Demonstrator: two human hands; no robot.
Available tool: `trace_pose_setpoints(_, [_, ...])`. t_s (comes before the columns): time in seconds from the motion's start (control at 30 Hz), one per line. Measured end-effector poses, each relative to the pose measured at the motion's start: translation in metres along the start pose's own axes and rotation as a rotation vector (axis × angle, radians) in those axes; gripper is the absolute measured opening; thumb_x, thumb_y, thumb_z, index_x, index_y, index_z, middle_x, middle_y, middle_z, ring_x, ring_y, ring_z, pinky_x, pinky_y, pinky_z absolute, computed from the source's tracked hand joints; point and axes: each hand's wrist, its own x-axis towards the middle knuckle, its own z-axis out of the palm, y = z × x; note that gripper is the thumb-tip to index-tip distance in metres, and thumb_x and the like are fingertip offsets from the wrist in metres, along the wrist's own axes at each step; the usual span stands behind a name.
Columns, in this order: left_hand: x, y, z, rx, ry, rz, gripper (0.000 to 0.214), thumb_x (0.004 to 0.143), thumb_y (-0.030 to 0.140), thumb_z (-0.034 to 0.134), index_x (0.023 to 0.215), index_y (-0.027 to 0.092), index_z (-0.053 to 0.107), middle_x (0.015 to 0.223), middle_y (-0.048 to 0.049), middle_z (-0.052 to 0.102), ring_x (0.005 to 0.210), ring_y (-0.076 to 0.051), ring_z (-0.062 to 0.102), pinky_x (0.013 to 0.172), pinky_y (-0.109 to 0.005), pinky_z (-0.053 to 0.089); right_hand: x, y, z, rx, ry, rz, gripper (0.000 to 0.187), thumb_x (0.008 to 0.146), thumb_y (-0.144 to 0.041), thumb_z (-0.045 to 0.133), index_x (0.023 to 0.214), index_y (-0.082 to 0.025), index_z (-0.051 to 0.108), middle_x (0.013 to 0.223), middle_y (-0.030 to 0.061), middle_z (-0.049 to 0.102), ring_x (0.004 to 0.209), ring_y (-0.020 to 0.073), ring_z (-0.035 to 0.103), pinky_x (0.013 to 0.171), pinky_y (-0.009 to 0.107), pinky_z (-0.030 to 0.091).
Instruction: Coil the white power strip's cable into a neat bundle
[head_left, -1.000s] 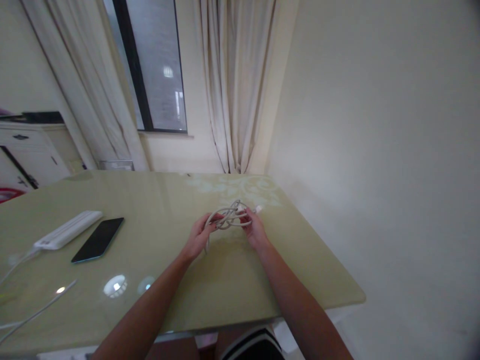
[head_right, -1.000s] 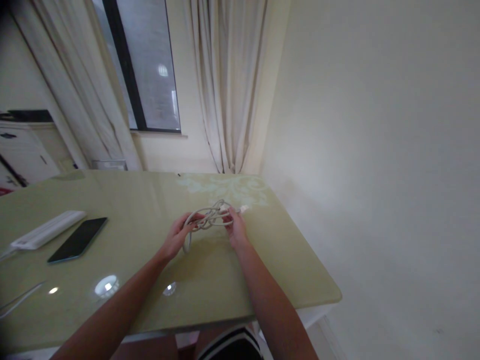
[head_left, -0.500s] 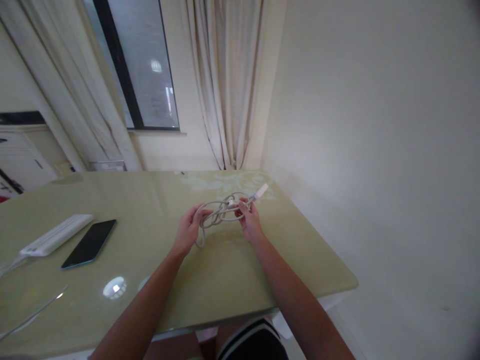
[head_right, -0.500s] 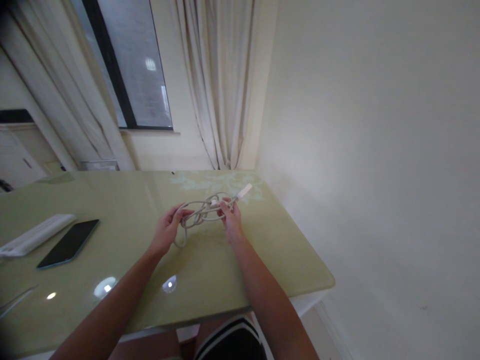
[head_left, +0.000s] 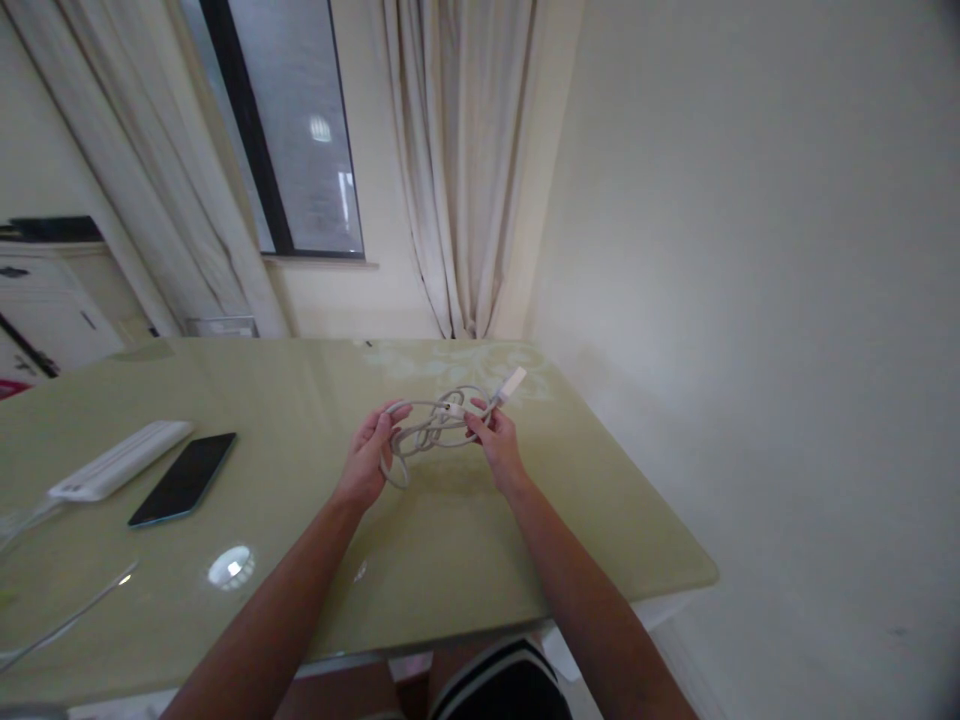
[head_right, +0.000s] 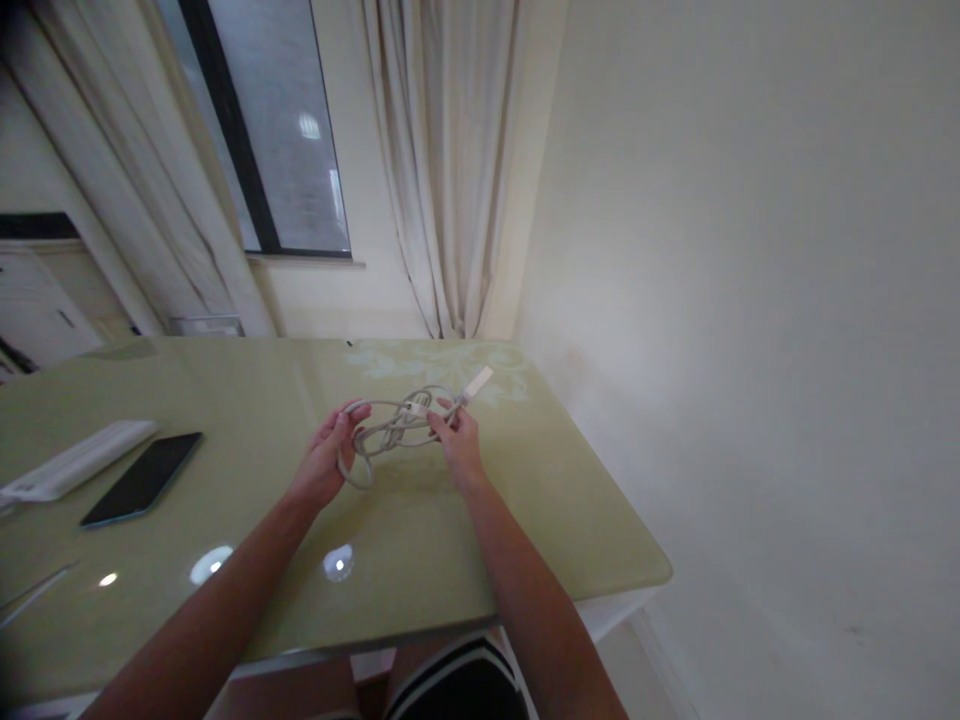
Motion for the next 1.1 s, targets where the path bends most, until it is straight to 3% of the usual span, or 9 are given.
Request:
trace_pose_setpoints(0.1, [0.007,0.009,-0.006,-0.172,0.100,-0.012,0.030,0.083,0.041,0.084,0.107,0.028,0.074,0.116,-0.0001,0.076,0.097,-0.012,0.068,0.081,-0.021,0.054,0.001,0.005,0.000,-0.004,0.007,0.043,0.061,0.066,-0.044,0.087,0.119,-0.016,0.073,0.085,0.0015,0.069,0.072,0.0129,0.063,0.067,0.026,0.052])
trace_pose_setpoints(0.2, [0.010,0.021,-0.012,-0.271,0.042,-0.051,0.024,0.083,0.029,0.084,0.104,0.024,0.074,0.102,0.0015,0.074,0.079,-0.007,0.063,0.079,-0.022,0.055,0.005,0.011,0.000,0.079,0.008,0.077,0.056,0.065,-0.037,0.085,0.116,-0.018,0.074,0.094,0.0028,0.070,0.076,0.0128,0.065,0.070,0.026,0.053])
trace_pose_setpoints(0.33, [0.013,0.034,-0.020,-0.354,-0.003,-0.060,0.030,0.076,0.015,0.083,0.105,0.019,0.073,0.085,0.0041,0.067,0.057,-0.003,0.046,0.059,-0.016,0.048,0.012,0.015,-0.004,0.137,0.096,0.007,0.053,0.067,-0.031,0.078,0.118,-0.019,0.071,0.093,0.0028,0.070,0.081,0.0149,0.067,0.073,0.027,0.053])
trace_pose_setpoints(0.53, [0.025,0.035,-0.039,-0.249,0.293,0.073,0.036,0.075,0.007,0.073,0.105,0.027,0.073,0.106,0.0019,0.070,0.051,-0.003,0.039,0.044,-0.015,0.034,0.021,0.015,-0.017,-0.006,0.239,-0.205,0.053,0.075,-0.038,0.073,0.123,-0.016,0.068,0.085,-0.0001,0.064,0.071,0.0122,0.057,0.070,0.026,0.049])
trace_pose_setpoints(0.63, [0.030,0.030,-0.045,-0.110,0.353,0.143,0.029,0.074,0.012,0.073,0.099,0.026,0.073,0.107,0.0019,0.068,0.051,-0.003,0.038,0.045,-0.017,0.032,0.023,0.016,-0.019,-0.082,0.265,-0.280,0.050,0.075,-0.044,0.075,0.115,-0.015,0.070,0.080,-0.0007,0.061,0.072,0.0129,0.055,0.070,0.025,0.048])
trace_pose_setpoints(0.73, [0.026,0.023,-0.041,0.103,0.301,0.223,0.018,0.076,0.024,0.077,0.094,0.022,0.075,0.089,0.0016,0.063,0.053,-0.004,0.035,0.048,-0.019,0.029,0.020,0.016,-0.015,-0.109,0.216,-0.284,0.044,0.075,-0.048,0.077,0.104,-0.015,0.070,0.076,-0.0003,0.062,0.068,0.0137,0.057,0.068,0.026,0.048])
trace_pose_setpoints(0.83, [0.012,0.015,-0.025,0.422,0.164,0.290,0.030,0.084,0.039,0.076,0.108,0.022,0.078,0.070,0.0040,0.047,0.056,-0.008,0.033,0.050,-0.021,0.026,0.010,0.016,-0.004,-0.134,0.166,-0.283,0.040,0.074,-0.051,0.080,0.090,-0.016,0.069,0.074,0.0021,0.066,0.066,0.0148,0.060,0.066,0.027,0.050])
trace_pose_setpoints(0.97, [-0.011,0.000,0.009,0.680,-0.044,0.350,0.045,0.086,0.047,0.076,0.125,0.025,0.075,0.081,0.0017,0.048,0.058,-0.009,0.033,0.050,-0.023,0.028,-0.012,0.014,0.013,-0.282,0.041,-0.315,0.038,0.080,-0.054,0.078,0.085,-0.016,0.072,0.073,0.0053,0.072,0.065,0.0176,0.065,0.066,0.028,0.052])
trace_pose_setpoints(1.1, [-0.022,-0.011,0.029,0.814,-0.182,0.397,0.034,0.084,0.047,0.079,0.111,0.027,0.081,0.095,-0.0042,0.056,0.068,-0.013,0.045,0.054,-0.024,0.038,-0.028,0.013,0.026,-0.352,-0.126,-0.348,0.031,0.085,-0.050,0.075,0.090,-0.019,0.076,0.081,0.0072,0.077,0.075,0.0222,0.073,0.074,0.031,0.056])
